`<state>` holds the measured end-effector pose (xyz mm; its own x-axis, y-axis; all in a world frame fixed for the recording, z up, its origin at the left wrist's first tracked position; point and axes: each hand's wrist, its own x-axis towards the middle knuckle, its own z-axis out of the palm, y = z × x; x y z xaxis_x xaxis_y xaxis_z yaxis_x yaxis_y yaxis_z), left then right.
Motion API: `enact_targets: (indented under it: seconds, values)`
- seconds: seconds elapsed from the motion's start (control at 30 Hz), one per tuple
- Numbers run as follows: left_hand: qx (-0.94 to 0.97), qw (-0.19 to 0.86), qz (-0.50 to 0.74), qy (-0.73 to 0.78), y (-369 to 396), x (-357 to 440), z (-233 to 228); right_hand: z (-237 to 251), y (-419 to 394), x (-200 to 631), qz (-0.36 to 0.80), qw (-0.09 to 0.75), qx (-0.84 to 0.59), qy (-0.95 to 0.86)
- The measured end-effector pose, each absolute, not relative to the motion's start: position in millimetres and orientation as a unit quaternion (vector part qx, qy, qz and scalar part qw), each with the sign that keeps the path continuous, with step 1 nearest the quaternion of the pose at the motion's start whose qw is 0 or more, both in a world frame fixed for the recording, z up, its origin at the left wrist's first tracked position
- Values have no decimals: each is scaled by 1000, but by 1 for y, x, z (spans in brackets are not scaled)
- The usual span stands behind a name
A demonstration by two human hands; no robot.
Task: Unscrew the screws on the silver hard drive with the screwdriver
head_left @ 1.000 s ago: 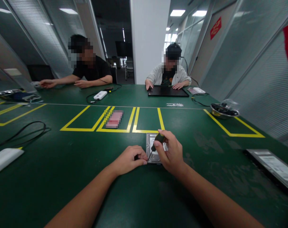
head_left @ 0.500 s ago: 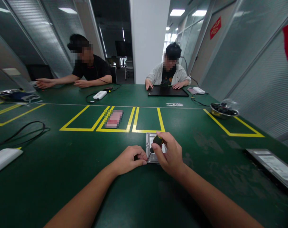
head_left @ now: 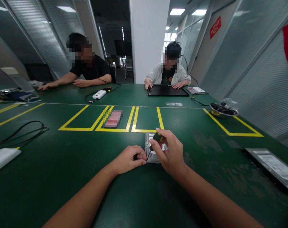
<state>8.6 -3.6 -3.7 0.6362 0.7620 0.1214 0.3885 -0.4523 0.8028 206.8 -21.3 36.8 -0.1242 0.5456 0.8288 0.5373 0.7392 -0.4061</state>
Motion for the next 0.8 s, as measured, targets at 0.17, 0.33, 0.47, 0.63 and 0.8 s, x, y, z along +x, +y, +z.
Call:
enact_targets:
  seconds: [0.17, 0.33, 0.47, 0.63, 0.8]
  values:
    - [810, 402, 245, 351, -4, 9, -5, 51, -25, 205, 67, 546, -365, -751]
    - [808, 410, 251, 342, -5, 10, -5, 62, -26, 201, 122, 528, -358, -760]
    - [809, 408, 247, 344, -4, 9, -6, 72, -27, 199, 146, 491, -352, -783]
    - [809, 405, 239, 352, -3, 8, -10, 93, -28, 198, 163, 410, -366, -819]
    - [807, 413, 222, 359, -4, 8, -7, 105, -30, 199, 178, 363, -397, -824]
